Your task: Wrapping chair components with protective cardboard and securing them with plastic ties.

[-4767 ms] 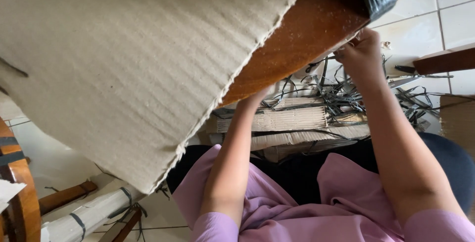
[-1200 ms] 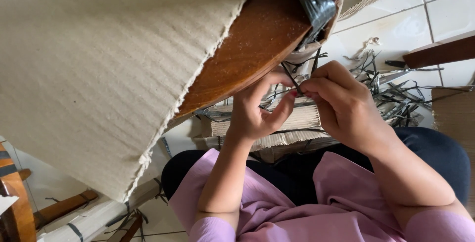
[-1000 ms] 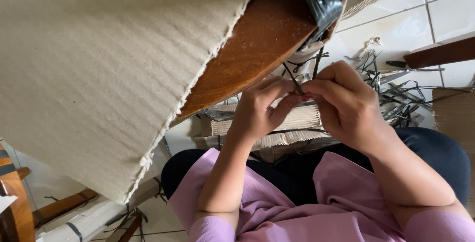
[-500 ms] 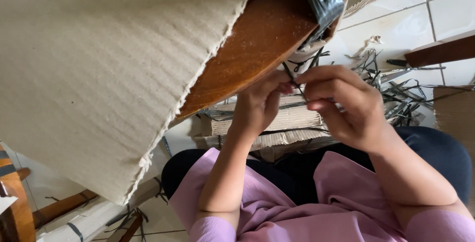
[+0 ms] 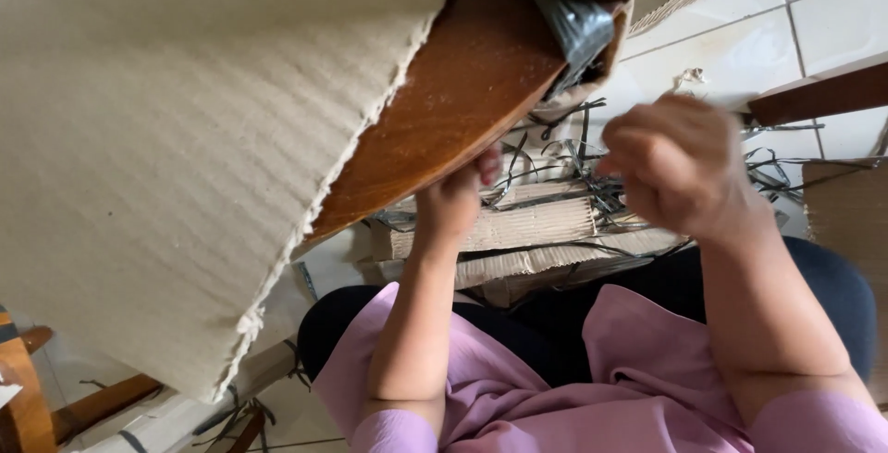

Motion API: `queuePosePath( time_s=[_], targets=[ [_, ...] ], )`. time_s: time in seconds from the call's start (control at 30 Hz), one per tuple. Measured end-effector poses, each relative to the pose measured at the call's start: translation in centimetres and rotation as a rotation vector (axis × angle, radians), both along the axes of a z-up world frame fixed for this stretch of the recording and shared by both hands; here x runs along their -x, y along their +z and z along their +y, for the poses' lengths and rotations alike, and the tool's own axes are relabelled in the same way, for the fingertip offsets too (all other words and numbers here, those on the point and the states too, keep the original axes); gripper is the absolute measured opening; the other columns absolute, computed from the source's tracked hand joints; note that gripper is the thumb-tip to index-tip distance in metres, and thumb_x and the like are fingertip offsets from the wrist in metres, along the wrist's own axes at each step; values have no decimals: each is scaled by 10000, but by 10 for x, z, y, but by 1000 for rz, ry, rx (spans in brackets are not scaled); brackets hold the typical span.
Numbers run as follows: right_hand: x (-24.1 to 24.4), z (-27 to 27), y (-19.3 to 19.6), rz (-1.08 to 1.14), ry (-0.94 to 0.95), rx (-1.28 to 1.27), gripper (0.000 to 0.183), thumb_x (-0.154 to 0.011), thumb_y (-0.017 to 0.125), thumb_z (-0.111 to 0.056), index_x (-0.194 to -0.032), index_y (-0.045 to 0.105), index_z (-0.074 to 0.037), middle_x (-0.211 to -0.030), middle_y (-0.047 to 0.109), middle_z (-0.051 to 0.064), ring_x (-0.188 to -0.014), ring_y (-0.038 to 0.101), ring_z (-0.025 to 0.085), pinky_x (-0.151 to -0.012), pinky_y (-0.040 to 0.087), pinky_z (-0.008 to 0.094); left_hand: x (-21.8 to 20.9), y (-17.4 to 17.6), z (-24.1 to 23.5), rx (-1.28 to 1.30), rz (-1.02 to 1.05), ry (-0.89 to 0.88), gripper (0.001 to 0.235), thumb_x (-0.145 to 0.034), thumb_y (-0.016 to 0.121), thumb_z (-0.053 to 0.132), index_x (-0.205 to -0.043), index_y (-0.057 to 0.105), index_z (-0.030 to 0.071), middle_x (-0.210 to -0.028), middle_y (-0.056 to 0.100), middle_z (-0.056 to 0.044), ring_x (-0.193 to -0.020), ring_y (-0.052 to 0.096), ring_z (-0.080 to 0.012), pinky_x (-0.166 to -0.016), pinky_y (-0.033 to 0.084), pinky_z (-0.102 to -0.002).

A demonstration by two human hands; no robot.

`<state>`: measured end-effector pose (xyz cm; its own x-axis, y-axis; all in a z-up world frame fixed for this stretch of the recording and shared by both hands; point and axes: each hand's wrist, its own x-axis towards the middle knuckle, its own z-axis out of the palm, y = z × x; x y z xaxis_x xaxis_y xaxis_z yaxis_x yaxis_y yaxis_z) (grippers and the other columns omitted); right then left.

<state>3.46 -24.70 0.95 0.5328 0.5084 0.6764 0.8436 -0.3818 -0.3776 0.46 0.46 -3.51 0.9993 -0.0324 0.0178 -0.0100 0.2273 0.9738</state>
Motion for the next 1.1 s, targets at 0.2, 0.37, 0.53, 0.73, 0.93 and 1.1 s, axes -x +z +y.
queuePosePath(
  time_s=[0.2,0.37,0.53,0.73,0.93,1.1],
  targets=[
    [-32,-6,-25,-183,-136,55,178,-1138,564,-90,-975,522,-33,-758,661,112,-589,569,223,-586,360,361,-17,10,-11,309,42,-86,281,-929,391,-111,-851,503,135,-710,344,24,-623,313,-101,-609,330,-231],
    [-33,5,-28,-66,-101,-15,157,-1111,571,33,-970,510,0,-789,634,129,-620,536,255,-605,386,390,-9,6,-9,-21,-113,-31,150,-1009,506,256,-900,557,168,-781,475,45,-680,426,-87,-676,426,-236],
    [-30,15,-30,53,-73,-105,136,-1103,526,87,-980,489,42,-813,609,174,-680,573,292,-638,487,423,2,-14,-16,65,-223,-64,81,-1083,565,119,-1077,641,144,-1203,675,-75,-888,595,-95,-738,515,-243],
    [-22,12,-18,393,73,-291,144,-1068,477,161,-947,488,84,-646,458,86,-516,368,158,-498,278,321,-9,14,-20,126,-319,-221,195,-1083,457,118,-904,528,86,-1073,611,-81,-1126,606,-263,-1087,542,-479],
    [-6,3,3,589,-81,-312,124,-1074,620,26,-985,616,113,-794,633,154,-629,534,164,-562,385,267,-11,15,-12,-155,-311,-105,159,-1099,558,258,-1142,668,153,-1157,694,-5,-1148,678,-182,-1148,551,-400],
    [14,15,52,602,46,-283,160,-958,601,-38,-811,595,25,-814,705,158,-689,717,215,-637,613,290,-13,35,-15,-577,-497,61,202,-986,738,274,-1153,723,161,-1274,691,-3,-1269,669,-235,-1249,476,-413]
  ],
)
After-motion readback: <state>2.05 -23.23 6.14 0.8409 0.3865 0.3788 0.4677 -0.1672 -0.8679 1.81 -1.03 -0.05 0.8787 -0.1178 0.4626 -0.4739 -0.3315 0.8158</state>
